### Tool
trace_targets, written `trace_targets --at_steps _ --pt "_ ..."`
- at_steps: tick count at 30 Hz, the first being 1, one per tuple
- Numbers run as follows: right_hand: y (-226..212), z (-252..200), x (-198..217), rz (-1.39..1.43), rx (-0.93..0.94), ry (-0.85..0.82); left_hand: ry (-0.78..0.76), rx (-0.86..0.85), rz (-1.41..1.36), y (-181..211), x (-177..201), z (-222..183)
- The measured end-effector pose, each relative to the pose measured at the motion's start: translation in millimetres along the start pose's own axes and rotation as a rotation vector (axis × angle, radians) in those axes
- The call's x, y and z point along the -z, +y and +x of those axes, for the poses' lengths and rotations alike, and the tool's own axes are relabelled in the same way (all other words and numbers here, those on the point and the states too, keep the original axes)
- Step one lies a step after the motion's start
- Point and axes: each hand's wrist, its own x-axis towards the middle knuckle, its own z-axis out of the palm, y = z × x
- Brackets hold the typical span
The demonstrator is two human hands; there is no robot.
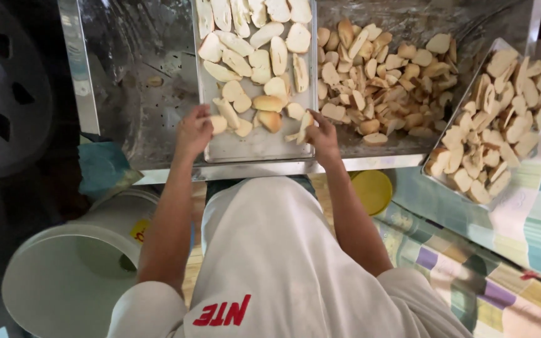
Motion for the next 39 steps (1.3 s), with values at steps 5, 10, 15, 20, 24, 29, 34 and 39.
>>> trace_targets --at_steps 5,10,15,20,24,29,34,39 --pt "-82.8 -25.8 -18.2 0.596 -0.351 0.113 0.079 -0.15 0.013 -6.2 26.4 60.6" --pt "-57.4 -18.4 -10.7 0.599 -0.324 0.117 -0.091 -0.149 0.425 26.4 37.1 80.9" --pt "-68.4 -23.0 -17.0 0.509 -0.283 0.13 -0.052 -0.14 0.431 32.1 14.8 92.5" --pt "-43.3 -19.8 -14.2 0.413 -0.269 0.182 0.187 -0.157 0.332 21.1 -5.2 90.0" --pt "-25.5 -16.2 -15.0 0.446 -0.281 0.185 0.34 -0.258 0.29 2.0 -20.2 94.5" --pt "-42.1 -12.7 -30.7 0.389 -0.191 0.161 0.314 -0.164 0.372 -7.6 -20.9 97.8" --pt "-22.7 8.5 -33.3 0.346 -0.129 0.101 0.237 -0.313 0.492 47.3 -26.9 18.2" --pt "-48.9 5.7 -57.3 0.298 -0.105 0.035 0.048 -0.186 0.425 30.4 -42.9 20.0"
